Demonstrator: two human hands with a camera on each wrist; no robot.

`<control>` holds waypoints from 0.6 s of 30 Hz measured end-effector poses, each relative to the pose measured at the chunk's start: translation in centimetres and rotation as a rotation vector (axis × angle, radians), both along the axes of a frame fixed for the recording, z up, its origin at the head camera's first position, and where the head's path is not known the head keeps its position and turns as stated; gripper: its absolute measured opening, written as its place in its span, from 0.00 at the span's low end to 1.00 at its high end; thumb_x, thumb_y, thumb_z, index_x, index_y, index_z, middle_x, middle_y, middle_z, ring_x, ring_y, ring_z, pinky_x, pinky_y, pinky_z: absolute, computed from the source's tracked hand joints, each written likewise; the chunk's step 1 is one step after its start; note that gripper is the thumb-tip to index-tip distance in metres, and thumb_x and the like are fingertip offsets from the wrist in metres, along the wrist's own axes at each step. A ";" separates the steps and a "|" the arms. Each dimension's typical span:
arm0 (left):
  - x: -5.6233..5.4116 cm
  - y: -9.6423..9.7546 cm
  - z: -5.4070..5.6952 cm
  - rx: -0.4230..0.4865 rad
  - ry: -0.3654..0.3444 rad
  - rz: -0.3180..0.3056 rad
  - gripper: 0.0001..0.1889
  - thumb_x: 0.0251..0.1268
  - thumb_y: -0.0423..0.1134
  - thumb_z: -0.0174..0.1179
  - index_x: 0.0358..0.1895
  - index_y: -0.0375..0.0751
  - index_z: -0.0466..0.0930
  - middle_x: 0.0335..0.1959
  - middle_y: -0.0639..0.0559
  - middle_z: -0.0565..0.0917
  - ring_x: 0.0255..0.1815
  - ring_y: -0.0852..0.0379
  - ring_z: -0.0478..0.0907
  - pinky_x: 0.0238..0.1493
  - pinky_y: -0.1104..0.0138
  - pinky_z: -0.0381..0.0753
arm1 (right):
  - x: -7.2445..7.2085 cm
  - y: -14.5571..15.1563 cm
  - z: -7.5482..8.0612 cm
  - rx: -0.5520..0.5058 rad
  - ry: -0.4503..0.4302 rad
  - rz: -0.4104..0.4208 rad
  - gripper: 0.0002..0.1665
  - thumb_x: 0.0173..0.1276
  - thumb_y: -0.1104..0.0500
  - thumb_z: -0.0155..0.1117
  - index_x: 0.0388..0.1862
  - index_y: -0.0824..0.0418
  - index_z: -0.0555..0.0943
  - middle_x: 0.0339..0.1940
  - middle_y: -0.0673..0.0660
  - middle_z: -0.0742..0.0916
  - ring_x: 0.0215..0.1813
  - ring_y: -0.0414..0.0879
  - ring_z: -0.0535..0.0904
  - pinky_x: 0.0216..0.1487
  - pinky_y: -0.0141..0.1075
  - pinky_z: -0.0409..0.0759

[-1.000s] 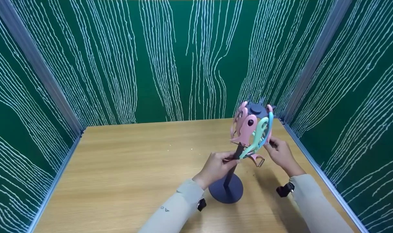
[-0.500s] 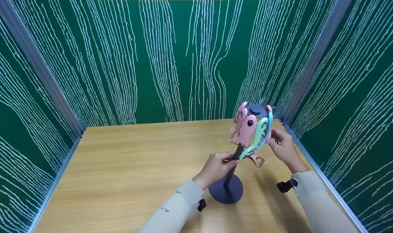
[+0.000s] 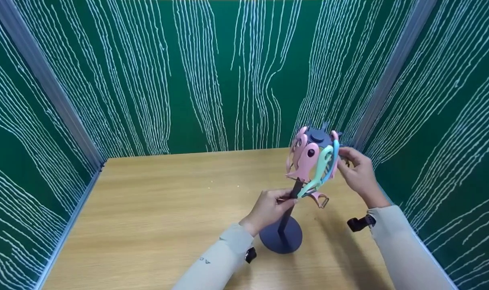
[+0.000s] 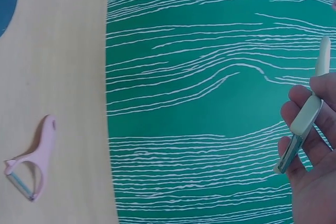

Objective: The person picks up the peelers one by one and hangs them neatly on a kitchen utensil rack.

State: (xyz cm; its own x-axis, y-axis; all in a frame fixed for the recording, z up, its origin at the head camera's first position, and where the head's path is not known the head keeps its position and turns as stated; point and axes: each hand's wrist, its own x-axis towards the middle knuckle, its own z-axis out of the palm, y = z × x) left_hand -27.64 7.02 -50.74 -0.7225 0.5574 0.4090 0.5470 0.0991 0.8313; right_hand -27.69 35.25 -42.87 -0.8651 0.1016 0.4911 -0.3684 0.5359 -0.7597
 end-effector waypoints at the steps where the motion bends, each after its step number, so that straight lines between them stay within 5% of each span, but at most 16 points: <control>1: 0.0 0.0 0.0 0.001 -0.003 -0.001 0.16 0.81 0.36 0.65 0.65 0.40 0.88 0.56 0.44 0.93 0.51 0.63 0.92 0.54 0.73 0.89 | 0.1 0.0 0.3 0.002 0.000 0.002 0.15 0.83 0.63 0.64 0.62 0.68 0.85 0.50 0.29 0.85 0.55 0.34 0.78 0.62 0.19 0.75; 11: -0.1 0.0 0.0 0.000 0.012 -0.005 0.15 0.81 0.36 0.65 0.63 0.39 0.89 0.54 0.45 0.94 0.50 0.61 0.92 0.53 0.73 0.89 | 0.6 0.6 2.3 -0.068 0.068 0.060 0.18 0.87 0.61 0.57 0.66 0.67 0.85 0.53 0.33 0.89 0.57 0.33 0.86 0.64 0.18 0.79; 18: -0.2 0.2 -0.1 0.005 0.004 0.003 0.14 0.80 0.35 0.66 0.62 0.37 0.89 0.52 0.42 0.94 0.49 0.51 0.94 0.51 0.74 0.89 | 1.0 0.5 3.8 -0.163 0.080 0.084 0.18 0.87 0.62 0.58 0.65 0.69 0.85 0.50 0.44 0.92 0.49 0.38 0.87 0.54 0.22 0.84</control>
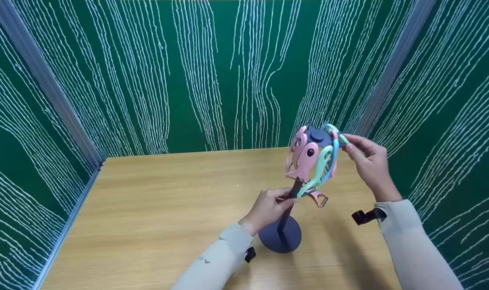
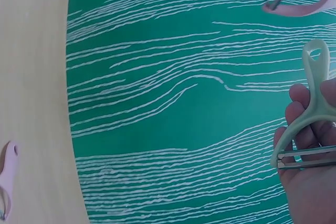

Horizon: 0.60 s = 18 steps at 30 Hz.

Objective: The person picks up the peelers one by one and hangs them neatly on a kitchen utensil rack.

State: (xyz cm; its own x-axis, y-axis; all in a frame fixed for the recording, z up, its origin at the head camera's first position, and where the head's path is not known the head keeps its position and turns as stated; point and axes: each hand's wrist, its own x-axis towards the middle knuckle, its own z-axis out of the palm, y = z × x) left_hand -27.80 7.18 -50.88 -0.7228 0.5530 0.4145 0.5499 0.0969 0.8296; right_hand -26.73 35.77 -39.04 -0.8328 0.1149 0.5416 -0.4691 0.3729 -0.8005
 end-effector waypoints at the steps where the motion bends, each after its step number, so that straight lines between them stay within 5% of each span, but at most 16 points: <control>1: 0.0 0.0 0.0 0.000 -0.004 0.001 0.14 0.80 0.36 0.65 0.62 0.37 0.89 0.52 0.42 0.94 0.49 0.52 0.94 0.51 0.74 0.89 | 0.1 0.0 0.2 -0.012 -0.003 0.008 0.18 0.87 0.61 0.58 0.66 0.69 0.85 0.50 0.45 0.92 0.49 0.39 0.87 0.53 0.23 0.84; 8: 0.0 0.0 0.0 -0.002 -0.021 0.003 0.14 0.80 0.37 0.65 0.62 0.39 0.89 0.53 0.44 0.94 0.50 0.58 0.93 0.53 0.73 0.89 | 0.3 -0.2 1.6 -0.156 0.000 0.107 0.19 0.86 0.60 0.59 0.66 0.71 0.84 0.53 0.55 0.93 0.53 0.42 0.89 0.64 0.27 0.84; 18: 0.0 -0.1 0.0 -0.008 -0.008 0.001 0.14 0.80 0.37 0.66 0.62 0.40 0.90 0.53 0.45 0.94 0.49 0.61 0.92 0.53 0.73 0.89 | 0.3 -0.7 3.2 -0.158 0.031 0.119 0.19 0.86 0.61 0.59 0.64 0.72 0.85 0.49 0.54 0.94 0.52 0.44 0.90 0.64 0.27 0.85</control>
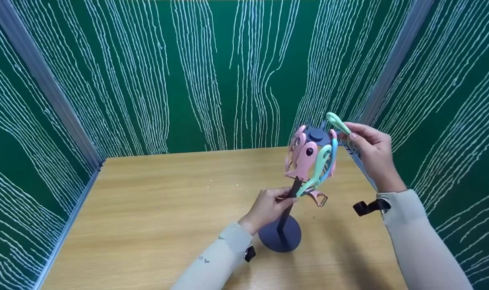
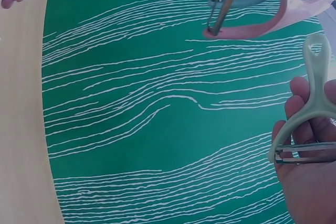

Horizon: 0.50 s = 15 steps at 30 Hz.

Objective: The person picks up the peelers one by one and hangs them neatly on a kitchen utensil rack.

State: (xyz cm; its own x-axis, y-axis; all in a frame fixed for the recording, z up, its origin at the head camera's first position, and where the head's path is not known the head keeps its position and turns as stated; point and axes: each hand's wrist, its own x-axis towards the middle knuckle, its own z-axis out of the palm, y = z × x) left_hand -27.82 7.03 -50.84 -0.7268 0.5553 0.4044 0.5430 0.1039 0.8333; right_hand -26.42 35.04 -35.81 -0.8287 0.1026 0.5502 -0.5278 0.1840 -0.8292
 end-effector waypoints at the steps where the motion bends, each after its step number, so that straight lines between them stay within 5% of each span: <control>1: 0.0 0.0 0.0 -0.001 0.001 -0.002 0.14 0.80 0.37 0.65 0.62 0.40 0.90 0.53 0.45 0.94 0.49 0.60 0.92 0.53 0.73 0.89 | 0.0 0.0 0.2 0.010 -0.001 0.000 0.19 0.86 0.61 0.59 0.64 0.72 0.86 0.49 0.53 0.94 0.51 0.43 0.90 0.63 0.27 0.85; 15: 0.1 0.2 0.2 -0.018 0.033 0.013 0.14 0.81 0.37 0.65 0.62 0.37 0.89 0.52 0.40 0.94 0.49 0.60 0.93 0.53 0.73 0.89 | 0.0 -0.8 1.0 0.010 -0.015 0.071 0.17 0.85 0.64 0.60 0.60 0.75 0.86 0.50 0.53 0.95 0.49 0.43 0.90 0.58 0.29 0.88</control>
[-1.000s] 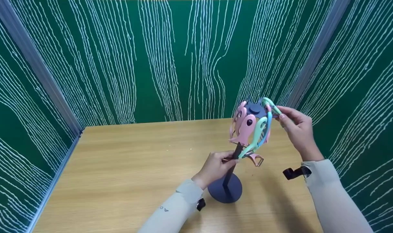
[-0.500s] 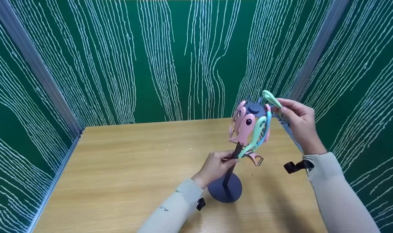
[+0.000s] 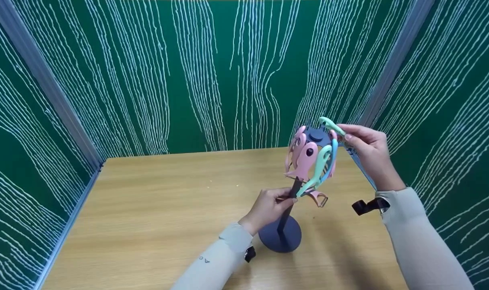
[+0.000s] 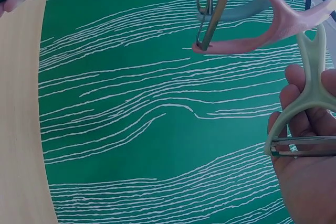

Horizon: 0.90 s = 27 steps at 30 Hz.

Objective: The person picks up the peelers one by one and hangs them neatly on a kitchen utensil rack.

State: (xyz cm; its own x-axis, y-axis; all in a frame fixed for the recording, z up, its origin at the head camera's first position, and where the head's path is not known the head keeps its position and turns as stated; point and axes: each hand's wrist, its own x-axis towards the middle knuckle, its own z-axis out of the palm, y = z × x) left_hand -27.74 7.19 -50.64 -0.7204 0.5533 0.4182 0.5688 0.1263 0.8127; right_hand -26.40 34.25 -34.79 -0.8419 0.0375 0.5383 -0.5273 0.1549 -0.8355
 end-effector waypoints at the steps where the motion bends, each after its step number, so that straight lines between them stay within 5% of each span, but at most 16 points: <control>1: 0.0 0.0 0.0 -0.002 -0.004 0.000 0.14 0.81 0.37 0.65 0.62 0.38 0.89 0.52 0.41 0.94 0.49 0.60 0.93 0.53 0.73 0.89 | 0.1 -0.1 0.0 -0.005 -0.002 0.006 0.17 0.84 0.64 0.60 0.60 0.76 0.86 0.50 0.53 0.95 0.49 0.43 0.90 0.58 0.29 0.88; 14: 0.0 0.0 -0.1 -0.013 -0.003 0.003 0.14 0.80 0.37 0.66 0.61 0.39 0.90 0.53 0.45 0.94 0.49 0.63 0.92 0.52 0.74 0.89 | 0.4 0.7 -1.4 -0.081 0.044 0.230 0.16 0.84 0.72 0.54 0.59 0.77 0.85 0.51 0.54 0.94 0.51 0.44 0.88 0.59 0.30 0.87; 27: -0.1 -0.1 -0.1 0.005 0.018 -0.005 0.12 0.81 0.38 0.65 0.56 0.37 0.91 0.49 0.43 0.94 0.48 0.61 0.92 0.50 0.75 0.89 | 1.9 0.4 -3.1 -0.057 0.045 0.200 0.16 0.77 0.78 0.58 0.58 0.76 0.86 0.47 0.55 0.95 0.47 0.43 0.90 0.53 0.30 0.89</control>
State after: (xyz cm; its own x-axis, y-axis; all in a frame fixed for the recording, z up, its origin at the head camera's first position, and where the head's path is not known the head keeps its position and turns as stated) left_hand -27.85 7.10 -50.77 -0.7101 0.5544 0.4341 0.5842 0.1197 0.8027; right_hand -24.48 34.70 -37.90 -0.8106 -0.0966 0.5776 -0.5800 -0.0040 -0.8146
